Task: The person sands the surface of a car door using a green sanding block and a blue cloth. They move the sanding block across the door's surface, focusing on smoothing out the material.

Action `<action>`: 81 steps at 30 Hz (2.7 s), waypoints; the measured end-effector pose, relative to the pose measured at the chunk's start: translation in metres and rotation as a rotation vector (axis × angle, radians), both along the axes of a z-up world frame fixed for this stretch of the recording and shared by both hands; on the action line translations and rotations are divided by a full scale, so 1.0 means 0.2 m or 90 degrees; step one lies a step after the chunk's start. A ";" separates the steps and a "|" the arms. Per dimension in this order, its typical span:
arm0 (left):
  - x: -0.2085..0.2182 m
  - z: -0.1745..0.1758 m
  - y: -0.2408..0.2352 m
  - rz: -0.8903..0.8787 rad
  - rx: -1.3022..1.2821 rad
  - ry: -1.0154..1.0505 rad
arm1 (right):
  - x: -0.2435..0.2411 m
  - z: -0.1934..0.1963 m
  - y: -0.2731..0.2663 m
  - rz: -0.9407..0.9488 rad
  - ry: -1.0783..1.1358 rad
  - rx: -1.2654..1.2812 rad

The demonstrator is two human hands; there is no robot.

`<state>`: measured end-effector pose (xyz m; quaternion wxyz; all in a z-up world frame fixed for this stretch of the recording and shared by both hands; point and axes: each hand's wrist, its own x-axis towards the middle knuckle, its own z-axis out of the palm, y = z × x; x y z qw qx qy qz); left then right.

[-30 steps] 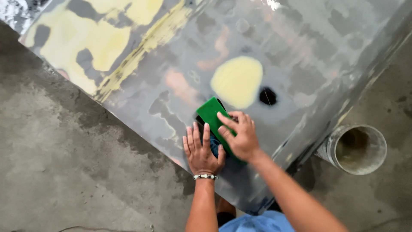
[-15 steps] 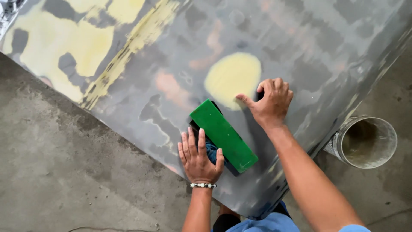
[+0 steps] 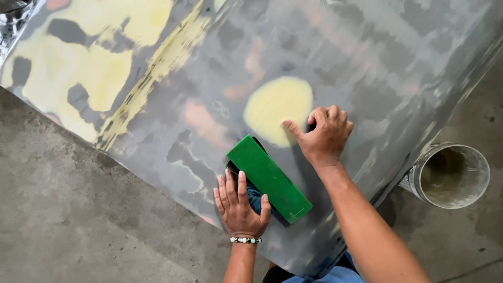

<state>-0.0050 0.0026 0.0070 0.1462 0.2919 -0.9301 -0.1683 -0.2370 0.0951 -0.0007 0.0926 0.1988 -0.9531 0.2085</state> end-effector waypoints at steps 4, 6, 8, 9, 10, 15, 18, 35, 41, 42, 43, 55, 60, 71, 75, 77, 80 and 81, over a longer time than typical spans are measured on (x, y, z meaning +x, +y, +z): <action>0.00 0.00 0.00 0.003 -0.010 -0.009 | 0.00 -0.13 0.02 -0.030 -0.020 -0.005; 0.00 0.00 0.00 -0.001 -0.008 -0.003 | 0.00 -0.13 0.02 -0.045 -0.030 -0.005; 0.00 0.00 0.00 -0.001 -0.009 -0.005 | 0.00 -0.04 0.00 -0.035 -0.027 -0.012; 0.00 0.00 0.00 0.000 -0.010 -0.005 | 0.00 0.01 -0.01 -0.024 -0.021 -0.020; 0.00 0.00 0.00 0.000 -0.009 -0.006 | 0.00 0.01 0.00 -0.024 -0.023 -0.019; 0.00 -0.01 0.00 0.002 -0.012 -0.013 | 0.01 -0.13 0.03 -0.027 -0.028 -0.017; 0.00 -0.01 0.00 0.005 -0.010 -0.009 | 0.00 -0.14 0.03 -0.043 -0.033 -0.007; -0.01 0.01 0.00 0.010 -0.025 -0.017 | 0.08 0.04 0.05 0.191 0.066 -0.012; -0.02 0.01 0.00 0.010 -0.023 -0.012 | 0.10 0.04 0.06 0.420 0.063 0.066; -0.02 0.02 0.00 0.009 -0.025 -0.013 | 0.10 0.03 0.05 0.423 0.037 0.061; -0.02 0.02 0.00 0.009 -0.024 -0.013 | 0.10 0.04 0.05 0.424 0.038 0.062; -0.01 0.02 0.00 0.018 -0.029 -0.016 | 0.14 0.00 0.03 0.329 0.002 0.121; -0.02 0.01 0.00 0.015 -0.032 -0.012 | 0.13 0.04 0.04 0.400 0.017 0.057; -0.03 0.03 -0.01 0.006 -0.034 0.005 | 0.12 -0.01 0.02 0.386 -0.002 0.056; -0.01 0.02 0.02 0.011 -0.034 0.011 | 0.05 0.02 -0.06 0.379 -0.026 0.075; -0.02 0.02 0.00 0.014 -0.044 0.009 | 0.04 0.02 -0.14 0.349 -0.032 0.067; -0.02 0.04 0.01 0.012 -0.043 -0.001 | 0.10 0.02 -0.14 0.330 -0.040 0.059; -0.02 0.05 0.00 0.009 -0.037 -0.006 | 0.12 0.03 -0.13 0.344 -0.039 0.057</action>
